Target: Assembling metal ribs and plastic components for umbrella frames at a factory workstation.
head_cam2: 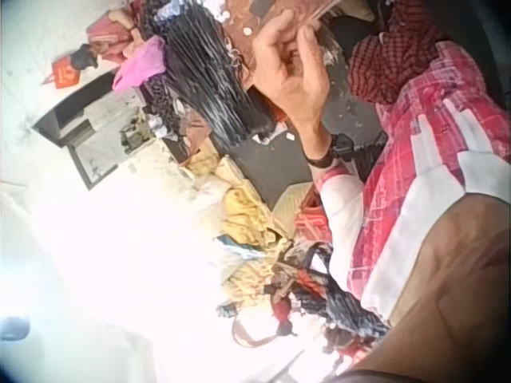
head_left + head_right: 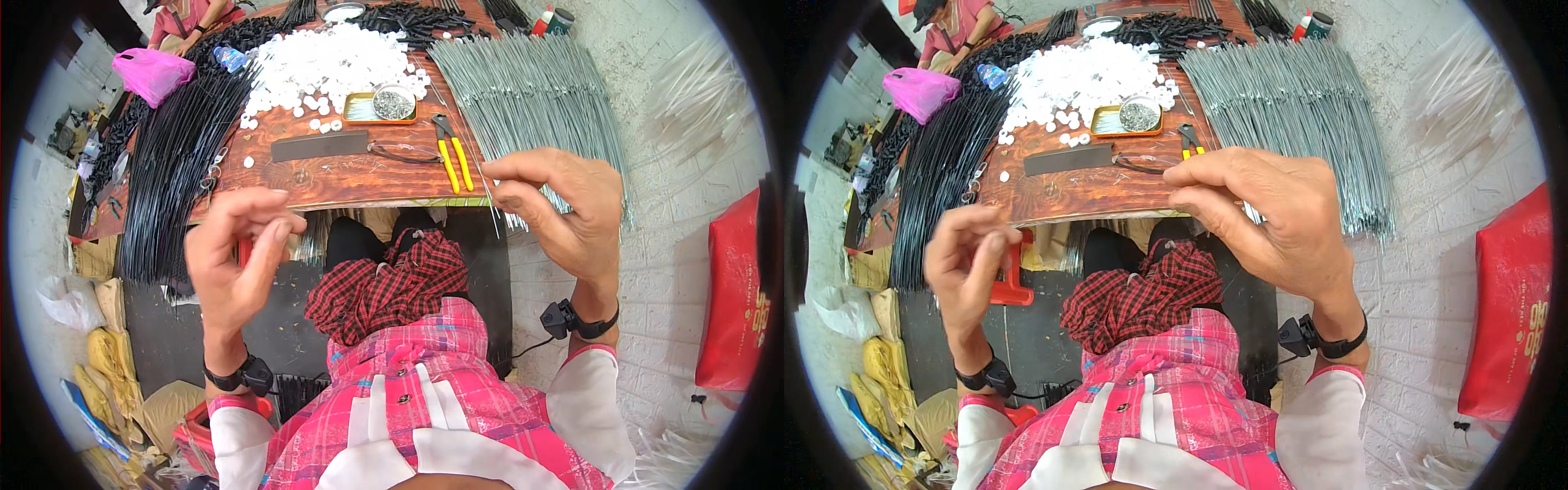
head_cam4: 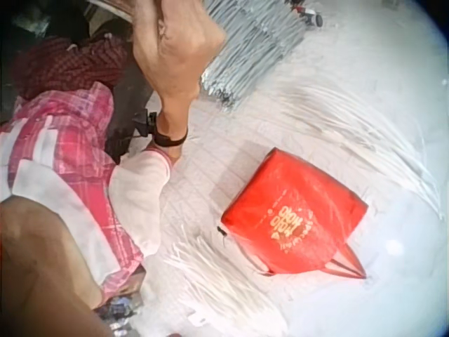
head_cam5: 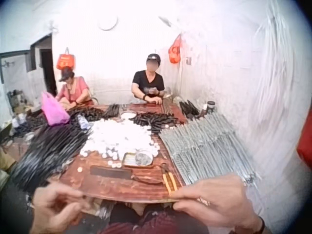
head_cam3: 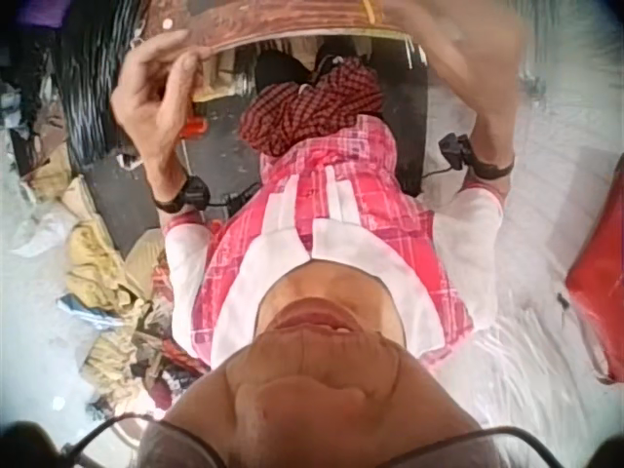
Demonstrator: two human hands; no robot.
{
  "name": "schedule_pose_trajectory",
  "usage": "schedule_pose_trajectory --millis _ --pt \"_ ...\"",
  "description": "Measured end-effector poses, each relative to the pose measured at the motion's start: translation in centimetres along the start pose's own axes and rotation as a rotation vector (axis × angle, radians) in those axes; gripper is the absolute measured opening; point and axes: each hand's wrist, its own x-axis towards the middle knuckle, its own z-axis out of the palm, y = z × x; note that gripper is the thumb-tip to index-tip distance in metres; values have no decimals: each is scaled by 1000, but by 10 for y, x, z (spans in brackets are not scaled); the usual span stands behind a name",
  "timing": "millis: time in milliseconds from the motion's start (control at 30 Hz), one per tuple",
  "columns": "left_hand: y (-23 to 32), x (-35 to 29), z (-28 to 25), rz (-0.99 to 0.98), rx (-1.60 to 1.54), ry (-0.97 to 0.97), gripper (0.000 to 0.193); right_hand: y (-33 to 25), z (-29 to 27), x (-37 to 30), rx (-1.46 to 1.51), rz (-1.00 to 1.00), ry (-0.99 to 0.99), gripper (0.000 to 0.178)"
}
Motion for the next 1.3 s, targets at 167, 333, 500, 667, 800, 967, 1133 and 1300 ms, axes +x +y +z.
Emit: schedule_pose_trajectory --millis 167,333,500,667,800,967,1133,1300 --pt "-51 -23 17 -314 62 -34 12 22 -2 -8 117 120 -12 13" --pt "-98 -44 38 -468 55 -149 14 69 38 -39 231 492 -221 12" --pt "-140 -9 42 -622 -300 -107 19 95 84 -47 116 460 -326 16" --pt "-174 36 43 -618 -388 48 18 115 118 -40 -83 313 -143 19" --pt "-165 35 54 -589 -412 61 16 128 129 -33 -326 244 20 21" --pt "-183 15 71 -499 -206 0 16 163 150 -42 -396 255 -131 19" --pt "-193 12 64 -482 -205 41 16 167 158 -35 -369 271 -98 12" --pt "-201 5 67 -281 62 11 15 158 155 -26 -197 300 -55 11"
